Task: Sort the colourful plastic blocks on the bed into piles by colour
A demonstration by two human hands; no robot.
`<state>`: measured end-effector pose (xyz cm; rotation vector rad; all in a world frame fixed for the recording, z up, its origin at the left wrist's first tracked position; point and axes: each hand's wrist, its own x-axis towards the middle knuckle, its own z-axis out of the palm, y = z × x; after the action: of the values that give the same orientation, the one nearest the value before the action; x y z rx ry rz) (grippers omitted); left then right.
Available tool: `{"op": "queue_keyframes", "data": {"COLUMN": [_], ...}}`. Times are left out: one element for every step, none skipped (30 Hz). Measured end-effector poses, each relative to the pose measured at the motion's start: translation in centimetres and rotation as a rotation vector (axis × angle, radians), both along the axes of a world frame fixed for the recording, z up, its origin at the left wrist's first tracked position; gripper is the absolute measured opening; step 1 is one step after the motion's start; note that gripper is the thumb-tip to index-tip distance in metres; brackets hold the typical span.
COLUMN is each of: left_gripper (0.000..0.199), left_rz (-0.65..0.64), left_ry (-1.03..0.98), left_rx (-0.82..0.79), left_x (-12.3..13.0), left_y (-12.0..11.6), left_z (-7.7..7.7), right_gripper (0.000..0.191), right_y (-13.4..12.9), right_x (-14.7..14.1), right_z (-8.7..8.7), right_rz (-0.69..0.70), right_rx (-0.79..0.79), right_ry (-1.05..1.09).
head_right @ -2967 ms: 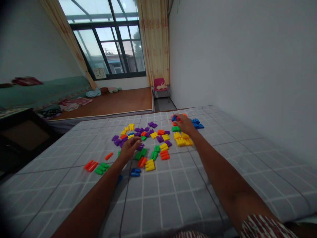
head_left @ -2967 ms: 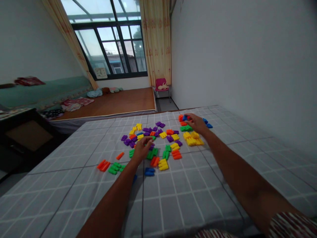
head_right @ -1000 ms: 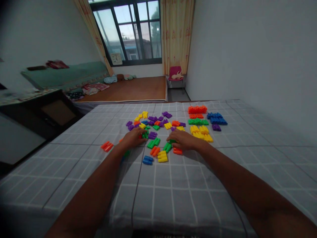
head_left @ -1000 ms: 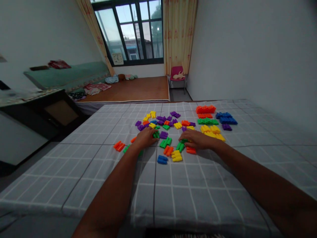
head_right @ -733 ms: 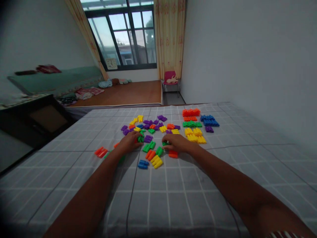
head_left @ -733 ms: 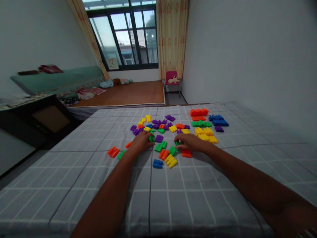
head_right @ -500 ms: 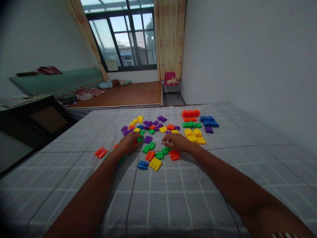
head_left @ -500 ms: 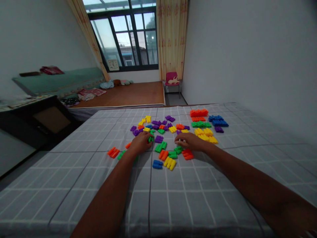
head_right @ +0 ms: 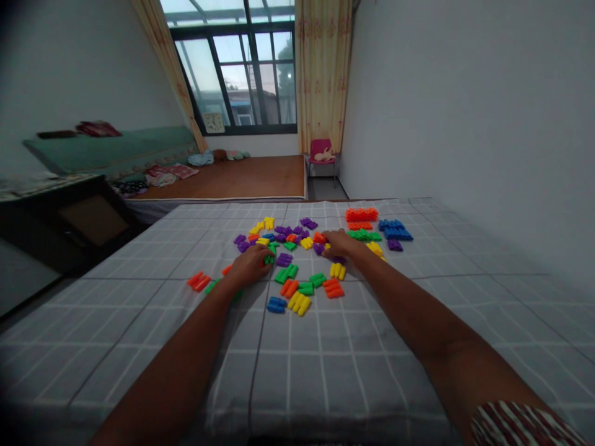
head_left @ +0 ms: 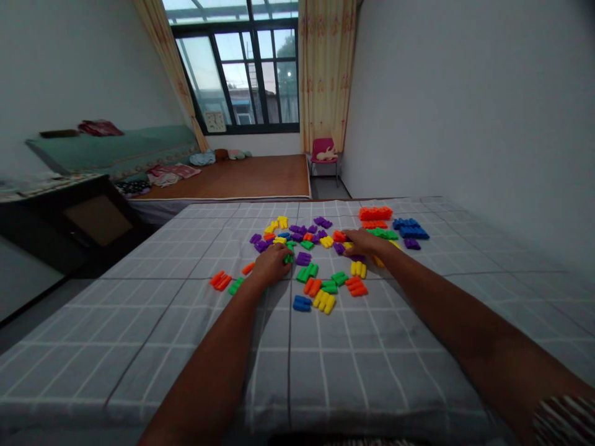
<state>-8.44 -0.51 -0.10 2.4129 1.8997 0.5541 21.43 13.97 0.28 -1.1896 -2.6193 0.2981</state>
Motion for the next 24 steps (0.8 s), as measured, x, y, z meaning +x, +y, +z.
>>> {"op": "queue_keyframes", "data": {"left_gripper": [0.033,0.033,0.033,0.033,0.032,0.032,0.032,0.032,0.031,0.031,0.031,0.03,0.029,0.028,0.028,0.028,0.028,0.028,0.029,0.029,0.029,0.029,0.03,0.03], "left_rz": [0.014,0.037,0.067,0.099,0.131,0.159,0.181,0.195,0.204,0.208,0.205,0.199,0.193,0.187,0.183,0.179,0.176,0.176,0.177,0.179,0.183,0.187,0.189,0.19], "left_ry": [-0.004,-0.001,0.01,0.023,0.037,0.048,0.056,0.062,0.064,0.063,0.059,0.051,0.042,0.032,0.023,0.014,0.006,-0.002,-0.012,-0.022,-0.032,-0.044,-0.057,-0.073], "left_rx": [-0.007,-0.014,-0.02,-0.026,-0.033,-0.04,-0.046,-0.052,-0.056,-0.057,-0.052,-0.043,-0.034,-0.025,-0.017,-0.01,-0.008,-0.01,-0.013,-0.016,-0.016,-0.013,-0.006,0.006], "left_x": [0.0,-0.1,-0.1,-0.2,-0.3,-0.3,-0.4,-0.5,-0.5,-0.5,-0.5,-0.5,-0.4,-0.4,-0.3,-0.3,-0.3,-0.3,-0.4,-0.4,-0.5,-0.6,-0.6,-0.7], "left_y": [0.0,0.0,0.0,-0.1,-0.1,-0.2,-0.2,-0.2,-0.2,-0.2,-0.2,-0.1,0.0,0.0,0.1,0.2,0.3,0.3,0.4,0.4,0.5,0.5,0.5,0.5], "left_z": [0.0,0.1,0.1,0.2,0.4,0.5,0.6,0.7,0.7,0.8,0.7,0.7,0.5,0.4,0.2,0.1,0.0,-0.1,-0.1,-0.1,-0.1,-0.1,-0.1,-0.1], "right_gripper": [0.054,0.055,0.057,0.06,0.061,0.062,0.062,0.064,0.068,0.076,0.085,0.093,0.101,0.106,0.109,0.109,0.106,0.101,0.094,0.085,0.076,0.068,0.062,0.059], "right_y": [-0.4,-0.9,-1.4,-2.0,-2.6,-3.1,-3.5,-3.8,-4.1,-4.4,-4.6,-5.0,-5.3,-5.7,-6.1,-6.5,-6.9,-7.2,-7.6,-7.9,-8.2,-8.5,-8.8,-9.1], "right_x": [-1.0,-2.0,-3.0,-3.7,-4.1,-4.2,-3.9,-3.2,-2.1,-0.9,0.5,1.8,2.9,3.7,4.3,4.4,4.3,3.8,3.1,2.1,1.0,-0.2,-1.5,-2.9], "right_z": [0.2,0.4,0.7,1.1,1.6,2.1,2.7,3.2,3.7,4.0,4.2,4.3,4.2,4.1,3.9,3.7,3.5,3.3,3.2,3.0,2.8,2.6,2.3,2.0], "right_rz": [-0.005,0.005,0.039,0.101,0.163,0.203,0.215,0.203,0.179,0.152,0.133,0.125,0.124,0.127,0.133,0.148,0.174,0.205,0.229,0.242,0.244,0.233,0.218,0.213], "right_rx": [-0.015,-0.042,-0.075,-0.106,-0.141,-0.173,-0.193,-0.201,-0.198,-0.192,-0.188,-0.191,-0.206,-0.226,-0.247,-0.269,-0.288,-0.301,-0.305,-0.303,-0.295,-0.277,-0.251,-0.226], "right_ry": [-0.024,-0.046,-0.047,-0.01,0.044,0.096,0.13,0.132,0.095,0.025,-0.063,-0.15,-0.223,-0.274,-0.303,-0.313,-0.306,-0.286,-0.254,-0.216,-0.174,-0.129,-0.081,-0.031]}}
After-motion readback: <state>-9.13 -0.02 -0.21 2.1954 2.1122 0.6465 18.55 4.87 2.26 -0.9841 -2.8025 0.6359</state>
